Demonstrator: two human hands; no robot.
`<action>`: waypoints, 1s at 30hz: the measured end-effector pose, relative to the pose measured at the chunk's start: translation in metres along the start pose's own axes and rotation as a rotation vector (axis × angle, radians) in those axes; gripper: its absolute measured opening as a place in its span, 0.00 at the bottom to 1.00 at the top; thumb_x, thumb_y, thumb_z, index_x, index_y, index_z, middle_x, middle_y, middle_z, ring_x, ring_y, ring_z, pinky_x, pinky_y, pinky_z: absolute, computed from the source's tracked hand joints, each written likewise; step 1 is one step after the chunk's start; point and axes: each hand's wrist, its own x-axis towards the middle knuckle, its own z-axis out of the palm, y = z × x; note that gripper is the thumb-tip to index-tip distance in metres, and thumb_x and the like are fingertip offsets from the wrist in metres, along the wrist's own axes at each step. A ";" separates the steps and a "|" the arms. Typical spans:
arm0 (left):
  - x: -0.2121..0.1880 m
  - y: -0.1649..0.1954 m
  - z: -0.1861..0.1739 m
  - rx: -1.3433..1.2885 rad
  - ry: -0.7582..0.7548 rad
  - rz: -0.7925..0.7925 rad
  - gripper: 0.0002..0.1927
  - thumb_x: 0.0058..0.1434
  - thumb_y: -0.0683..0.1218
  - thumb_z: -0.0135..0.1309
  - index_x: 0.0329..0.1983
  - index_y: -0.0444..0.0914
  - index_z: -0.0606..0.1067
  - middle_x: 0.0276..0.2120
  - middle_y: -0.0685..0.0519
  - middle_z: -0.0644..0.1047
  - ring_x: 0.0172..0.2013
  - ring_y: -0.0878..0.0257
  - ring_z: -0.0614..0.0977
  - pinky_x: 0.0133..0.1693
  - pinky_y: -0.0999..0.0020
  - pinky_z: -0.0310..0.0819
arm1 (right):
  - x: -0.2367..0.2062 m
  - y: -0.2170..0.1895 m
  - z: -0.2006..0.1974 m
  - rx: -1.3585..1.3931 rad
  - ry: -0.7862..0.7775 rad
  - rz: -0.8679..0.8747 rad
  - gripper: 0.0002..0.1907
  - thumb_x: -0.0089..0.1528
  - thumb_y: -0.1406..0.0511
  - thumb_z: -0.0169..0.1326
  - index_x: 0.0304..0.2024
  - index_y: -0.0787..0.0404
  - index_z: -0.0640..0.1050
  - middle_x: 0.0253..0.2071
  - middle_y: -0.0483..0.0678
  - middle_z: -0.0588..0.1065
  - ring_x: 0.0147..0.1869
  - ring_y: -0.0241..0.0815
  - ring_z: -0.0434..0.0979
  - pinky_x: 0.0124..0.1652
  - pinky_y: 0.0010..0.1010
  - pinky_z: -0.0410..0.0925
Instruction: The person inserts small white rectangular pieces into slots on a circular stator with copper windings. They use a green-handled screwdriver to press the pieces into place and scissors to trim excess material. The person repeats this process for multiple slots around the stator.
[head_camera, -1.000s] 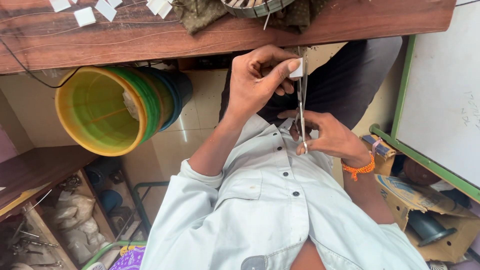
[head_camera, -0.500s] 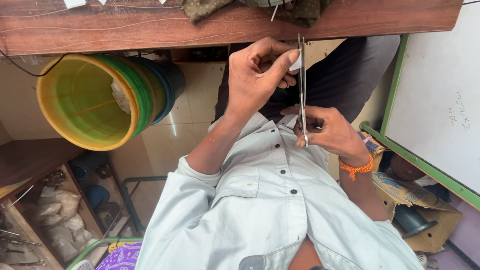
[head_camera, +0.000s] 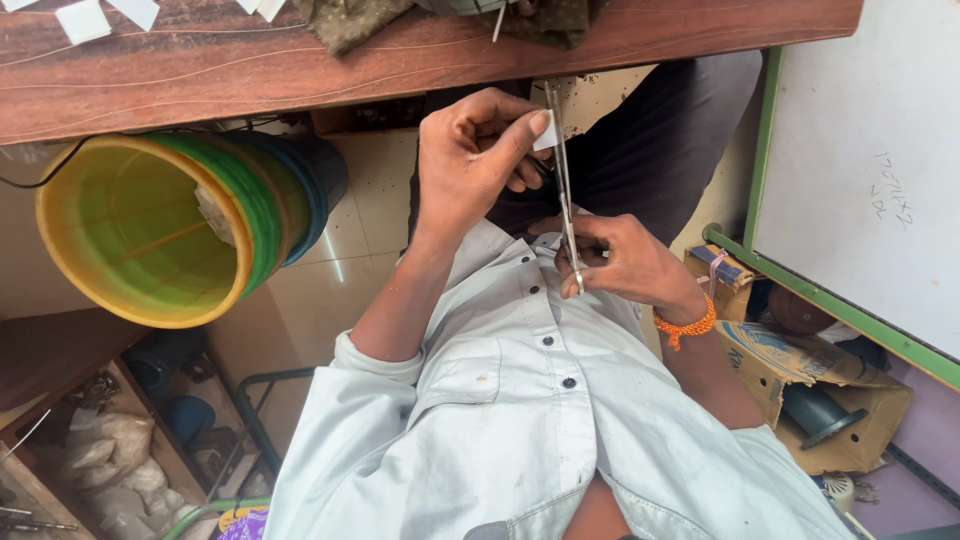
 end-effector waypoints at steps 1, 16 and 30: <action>0.000 -0.001 0.000 -0.001 0.003 -0.007 0.10 0.67 0.44 0.60 0.40 0.30 0.80 0.28 0.49 0.82 0.22 0.69 0.83 0.23 0.79 0.75 | 0.000 0.001 0.001 -0.023 0.003 -0.027 0.40 0.44 0.55 0.72 0.56 0.66 0.78 0.28 0.44 0.79 0.33 0.33 0.79 0.39 0.25 0.72; 0.004 -0.009 -0.004 -0.017 -0.003 -0.064 0.10 0.66 0.44 0.61 0.37 0.29 0.79 0.26 0.47 0.82 0.17 0.68 0.80 0.18 0.78 0.70 | -0.002 0.019 0.005 0.138 0.049 0.046 0.30 0.47 0.61 0.71 0.50 0.69 0.81 0.32 0.43 0.78 0.34 0.31 0.75 0.36 0.23 0.71; -0.001 -0.009 -0.001 0.009 -0.001 -0.032 0.10 0.66 0.45 0.60 0.38 0.30 0.80 0.25 0.50 0.82 0.16 0.72 0.77 0.17 0.79 0.67 | -0.003 0.012 0.004 0.237 -0.067 0.042 0.40 0.44 0.58 0.73 0.57 0.67 0.79 0.29 0.41 0.75 0.34 0.30 0.72 0.36 0.23 0.68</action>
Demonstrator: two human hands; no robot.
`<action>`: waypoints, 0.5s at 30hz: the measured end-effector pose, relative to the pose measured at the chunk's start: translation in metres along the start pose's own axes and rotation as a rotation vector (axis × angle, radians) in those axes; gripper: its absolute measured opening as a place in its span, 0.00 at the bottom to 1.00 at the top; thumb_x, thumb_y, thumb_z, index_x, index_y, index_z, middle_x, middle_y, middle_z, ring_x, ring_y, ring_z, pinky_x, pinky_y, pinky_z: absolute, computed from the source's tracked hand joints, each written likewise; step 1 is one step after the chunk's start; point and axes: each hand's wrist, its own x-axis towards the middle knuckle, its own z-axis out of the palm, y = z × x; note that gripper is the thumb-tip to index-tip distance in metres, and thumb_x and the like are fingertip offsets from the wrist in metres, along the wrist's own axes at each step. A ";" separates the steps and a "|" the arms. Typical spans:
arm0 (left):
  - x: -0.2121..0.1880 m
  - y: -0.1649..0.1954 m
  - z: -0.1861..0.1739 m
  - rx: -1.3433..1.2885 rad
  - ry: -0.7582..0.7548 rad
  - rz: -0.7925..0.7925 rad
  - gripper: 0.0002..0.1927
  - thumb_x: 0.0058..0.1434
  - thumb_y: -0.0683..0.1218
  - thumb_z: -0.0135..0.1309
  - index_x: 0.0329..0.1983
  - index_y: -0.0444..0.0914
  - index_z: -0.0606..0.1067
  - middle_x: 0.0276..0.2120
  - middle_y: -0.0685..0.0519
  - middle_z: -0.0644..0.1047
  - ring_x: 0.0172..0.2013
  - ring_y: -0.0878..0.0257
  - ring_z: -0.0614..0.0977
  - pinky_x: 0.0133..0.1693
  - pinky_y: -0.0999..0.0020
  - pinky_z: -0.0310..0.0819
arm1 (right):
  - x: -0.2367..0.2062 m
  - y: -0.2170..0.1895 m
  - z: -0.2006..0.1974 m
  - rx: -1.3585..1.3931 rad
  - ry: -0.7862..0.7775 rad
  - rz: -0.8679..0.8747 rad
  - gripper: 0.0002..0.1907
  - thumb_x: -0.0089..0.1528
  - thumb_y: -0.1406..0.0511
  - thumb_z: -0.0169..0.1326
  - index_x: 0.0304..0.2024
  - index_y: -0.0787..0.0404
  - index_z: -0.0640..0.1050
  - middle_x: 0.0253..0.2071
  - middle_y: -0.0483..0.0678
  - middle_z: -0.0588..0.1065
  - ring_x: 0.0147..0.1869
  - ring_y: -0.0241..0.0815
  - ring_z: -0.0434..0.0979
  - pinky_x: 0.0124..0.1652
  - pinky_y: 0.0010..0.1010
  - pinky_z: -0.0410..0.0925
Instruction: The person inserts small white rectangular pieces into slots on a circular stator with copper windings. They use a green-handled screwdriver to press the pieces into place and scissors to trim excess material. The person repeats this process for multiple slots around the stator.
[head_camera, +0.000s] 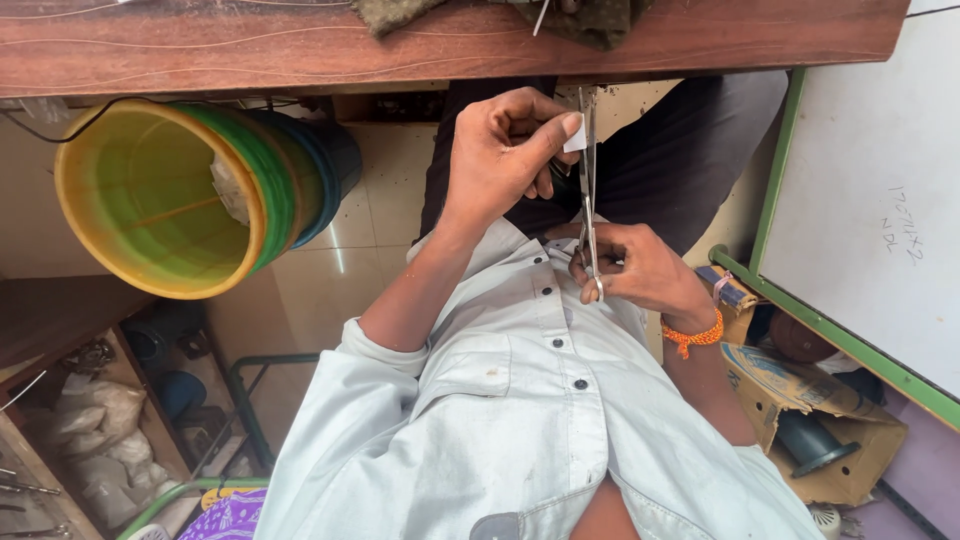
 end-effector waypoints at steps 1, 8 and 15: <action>0.000 0.001 0.000 0.004 0.003 0.009 0.10 0.66 0.45 0.60 0.38 0.30 0.80 0.25 0.50 0.82 0.16 0.72 0.77 0.17 0.79 0.67 | 0.000 0.000 0.000 0.000 0.006 0.020 0.41 0.44 0.57 0.73 0.57 0.67 0.79 0.29 0.41 0.74 0.34 0.30 0.72 0.36 0.23 0.67; -0.001 0.002 0.003 0.021 0.013 0.036 0.11 0.66 0.46 0.60 0.38 0.31 0.80 0.24 0.50 0.82 0.15 0.72 0.77 0.16 0.79 0.66 | -0.001 -0.002 -0.003 -0.055 0.078 0.033 0.41 0.42 0.57 0.73 0.56 0.66 0.79 0.30 0.41 0.75 0.33 0.30 0.72 0.35 0.24 0.69; -0.001 0.002 0.004 0.018 0.012 0.049 0.12 0.67 0.47 0.60 0.38 0.31 0.80 0.24 0.50 0.82 0.15 0.73 0.77 0.16 0.79 0.66 | -0.001 -0.004 -0.003 -0.038 0.074 -0.001 0.41 0.42 0.56 0.73 0.56 0.65 0.79 0.30 0.41 0.76 0.33 0.29 0.74 0.35 0.22 0.70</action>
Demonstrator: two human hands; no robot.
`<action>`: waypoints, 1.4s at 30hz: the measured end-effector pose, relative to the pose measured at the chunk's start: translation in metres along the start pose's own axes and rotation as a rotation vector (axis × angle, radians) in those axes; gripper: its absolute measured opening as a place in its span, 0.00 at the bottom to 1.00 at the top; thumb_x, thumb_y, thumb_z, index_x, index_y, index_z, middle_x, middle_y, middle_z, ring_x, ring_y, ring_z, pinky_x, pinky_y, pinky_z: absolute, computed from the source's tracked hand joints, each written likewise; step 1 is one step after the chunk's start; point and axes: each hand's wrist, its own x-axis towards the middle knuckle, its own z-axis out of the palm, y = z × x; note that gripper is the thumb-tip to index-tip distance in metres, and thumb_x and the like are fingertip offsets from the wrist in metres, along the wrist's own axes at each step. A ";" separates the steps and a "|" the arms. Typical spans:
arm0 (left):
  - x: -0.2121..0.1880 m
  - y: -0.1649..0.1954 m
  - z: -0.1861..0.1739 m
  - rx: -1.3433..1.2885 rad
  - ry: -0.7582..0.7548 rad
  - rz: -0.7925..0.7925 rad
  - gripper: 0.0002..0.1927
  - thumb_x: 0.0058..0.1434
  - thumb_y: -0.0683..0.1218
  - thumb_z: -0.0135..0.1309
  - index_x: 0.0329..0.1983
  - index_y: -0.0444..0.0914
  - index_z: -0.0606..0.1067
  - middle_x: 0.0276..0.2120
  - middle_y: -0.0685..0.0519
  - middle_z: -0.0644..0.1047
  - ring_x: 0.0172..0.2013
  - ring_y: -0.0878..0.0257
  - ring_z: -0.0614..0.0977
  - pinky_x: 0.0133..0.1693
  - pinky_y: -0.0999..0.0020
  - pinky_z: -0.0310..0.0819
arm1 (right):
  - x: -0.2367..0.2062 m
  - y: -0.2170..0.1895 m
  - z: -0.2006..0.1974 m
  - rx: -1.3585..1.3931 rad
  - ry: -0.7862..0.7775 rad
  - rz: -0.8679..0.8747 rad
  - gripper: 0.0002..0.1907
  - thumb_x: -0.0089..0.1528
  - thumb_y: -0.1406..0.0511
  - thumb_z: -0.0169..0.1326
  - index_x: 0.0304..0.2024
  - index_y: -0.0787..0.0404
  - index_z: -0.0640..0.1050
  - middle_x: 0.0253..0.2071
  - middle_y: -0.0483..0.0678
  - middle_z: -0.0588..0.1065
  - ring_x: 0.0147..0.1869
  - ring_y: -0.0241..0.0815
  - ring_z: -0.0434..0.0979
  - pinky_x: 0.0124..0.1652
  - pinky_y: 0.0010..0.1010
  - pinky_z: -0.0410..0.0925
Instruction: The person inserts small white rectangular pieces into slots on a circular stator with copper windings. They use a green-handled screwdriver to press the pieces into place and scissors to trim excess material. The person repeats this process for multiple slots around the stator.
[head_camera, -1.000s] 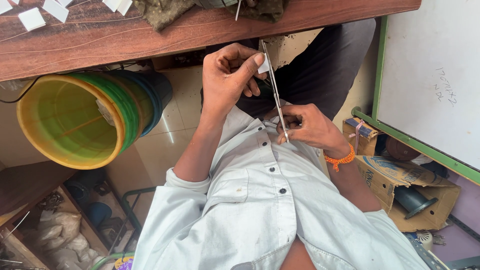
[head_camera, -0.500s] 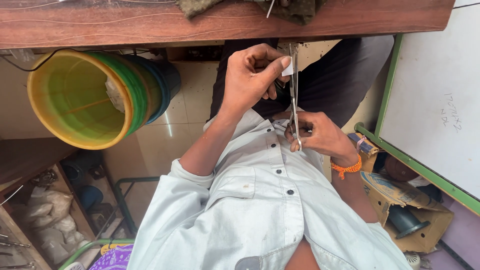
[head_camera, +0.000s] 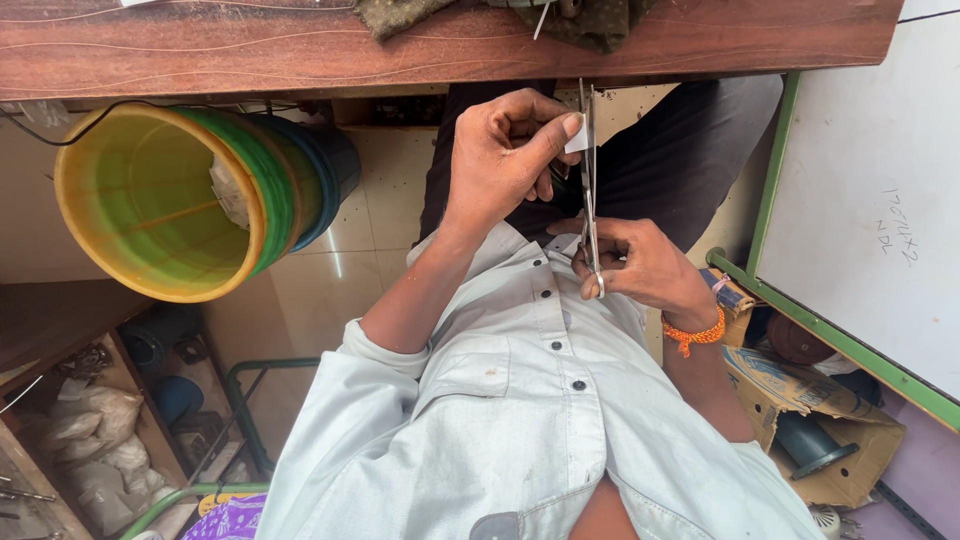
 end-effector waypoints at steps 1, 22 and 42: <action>0.000 0.000 0.000 0.003 0.000 0.004 0.12 0.67 0.47 0.60 0.38 0.31 0.80 0.24 0.50 0.82 0.15 0.73 0.77 0.16 0.79 0.66 | 0.001 0.001 0.000 -0.026 0.014 0.001 0.41 0.41 0.56 0.73 0.56 0.65 0.79 0.30 0.40 0.76 0.33 0.29 0.74 0.34 0.22 0.70; -0.002 -0.015 -0.009 -0.085 -0.011 -0.020 0.11 0.68 0.46 0.59 0.43 0.32 0.78 0.30 0.52 0.80 0.20 0.74 0.75 0.19 0.79 0.66 | -0.016 0.032 0.000 0.127 0.215 -0.189 0.22 0.54 0.60 0.70 0.42 0.70 0.81 0.32 0.51 0.82 0.34 0.36 0.83 0.34 0.24 0.75; -0.041 0.009 0.011 0.511 -0.158 0.589 0.15 0.60 0.36 0.60 0.50 0.39 0.75 0.41 0.51 0.79 0.40 0.53 0.78 0.45 0.61 0.73 | 0.014 -0.016 0.002 0.121 0.550 -0.300 0.09 0.60 0.76 0.61 0.43 0.67 0.78 0.39 0.48 0.80 0.43 0.32 0.79 0.45 0.22 0.74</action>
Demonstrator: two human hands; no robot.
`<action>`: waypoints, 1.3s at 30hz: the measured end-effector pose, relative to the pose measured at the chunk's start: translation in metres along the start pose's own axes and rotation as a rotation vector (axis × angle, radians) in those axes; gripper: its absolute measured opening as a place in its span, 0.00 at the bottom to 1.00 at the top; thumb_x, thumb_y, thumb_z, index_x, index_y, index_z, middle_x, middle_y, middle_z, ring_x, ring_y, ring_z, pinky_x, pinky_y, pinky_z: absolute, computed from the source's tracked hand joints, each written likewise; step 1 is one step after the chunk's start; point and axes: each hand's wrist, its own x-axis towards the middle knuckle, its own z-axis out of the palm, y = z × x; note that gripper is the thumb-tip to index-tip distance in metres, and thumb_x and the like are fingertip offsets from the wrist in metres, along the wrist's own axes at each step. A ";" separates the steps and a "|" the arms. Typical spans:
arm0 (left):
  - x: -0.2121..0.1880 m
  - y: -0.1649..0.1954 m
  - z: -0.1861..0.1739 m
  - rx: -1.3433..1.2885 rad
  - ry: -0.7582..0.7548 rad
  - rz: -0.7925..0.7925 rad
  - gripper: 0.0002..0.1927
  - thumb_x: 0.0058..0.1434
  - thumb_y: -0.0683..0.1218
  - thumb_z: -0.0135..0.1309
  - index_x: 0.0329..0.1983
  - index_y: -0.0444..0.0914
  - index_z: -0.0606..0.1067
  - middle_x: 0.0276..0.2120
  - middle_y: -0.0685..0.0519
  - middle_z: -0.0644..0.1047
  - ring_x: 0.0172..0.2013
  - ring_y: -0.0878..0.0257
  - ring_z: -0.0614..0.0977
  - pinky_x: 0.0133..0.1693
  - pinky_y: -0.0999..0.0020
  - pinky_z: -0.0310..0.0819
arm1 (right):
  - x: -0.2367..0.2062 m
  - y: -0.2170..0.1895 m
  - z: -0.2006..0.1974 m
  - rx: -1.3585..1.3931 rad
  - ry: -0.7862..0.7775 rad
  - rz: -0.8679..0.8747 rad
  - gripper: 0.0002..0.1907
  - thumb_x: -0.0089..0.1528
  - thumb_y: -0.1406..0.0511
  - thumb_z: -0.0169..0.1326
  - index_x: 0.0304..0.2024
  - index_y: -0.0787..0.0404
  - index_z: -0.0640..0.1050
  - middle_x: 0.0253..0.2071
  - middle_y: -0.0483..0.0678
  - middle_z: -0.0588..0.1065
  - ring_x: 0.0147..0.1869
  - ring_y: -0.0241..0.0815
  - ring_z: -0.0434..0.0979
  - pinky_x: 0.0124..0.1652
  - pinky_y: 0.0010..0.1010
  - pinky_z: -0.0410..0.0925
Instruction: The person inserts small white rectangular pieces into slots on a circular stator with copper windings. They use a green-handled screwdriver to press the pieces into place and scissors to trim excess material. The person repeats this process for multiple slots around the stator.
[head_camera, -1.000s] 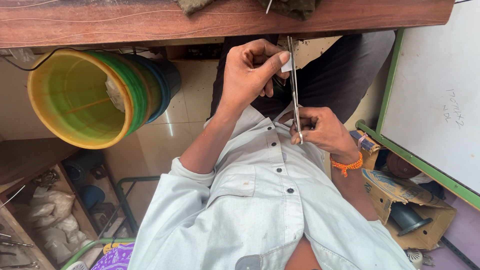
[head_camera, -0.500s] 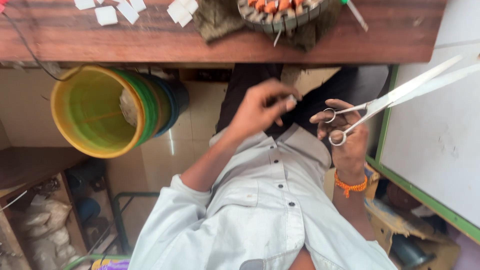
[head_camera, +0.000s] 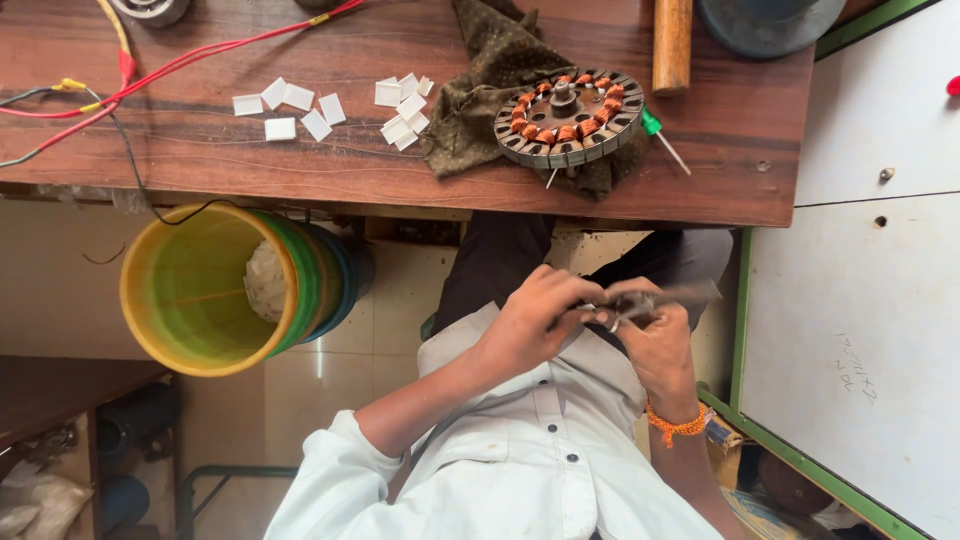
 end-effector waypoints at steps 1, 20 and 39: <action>0.000 -0.005 0.003 -0.193 -0.007 -0.164 0.12 0.61 0.38 0.61 0.48 0.38 0.76 0.40 0.52 0.79 0.38 0.57 0.79 0.42 0.65 0.74 | 0.000 0.002 -0.002 0.019 -0.010 -0.056 0.08 0.60 0.77 0.61 0.41 0.67 0.78 0.40 0.48 0.79 0.44 0.32 0.78 0.45 0.22 0.74; 0.013 -0.006 -0.020 0.031 0.021 0.135 0.18 0.54 0.34 0.64 0.48 0.41 0.81 0.35 0.54 0.76 0.38 0.55 0.79 0.41 0.65 0.77 | 0.007 -0.016 0.025 -0.091 0.105 -0.189 0.11 0.62 0.71 0.64 0.44 0.67 0.77 0.36 0.47 0.79 0.40 0.33 0.78 0.41 0.24 0.74; 0.025 -0.022 -0.013 -0.336 0.158 -0.516 0.08 0.65 0.42 0.61 0.44 0.31 0.83 0.28 0.53 0.82 0.26 0.74 0.80 0.28 0.79 0.75 | -0.014 0.024 -0.012 -0.146 -0.669 0.251 0.42 0.42 0.56 0.73 0.59 0.64 0.78 0.35 0.42 0.77 0.40 0.34 0.76 0.42 0.28 0.70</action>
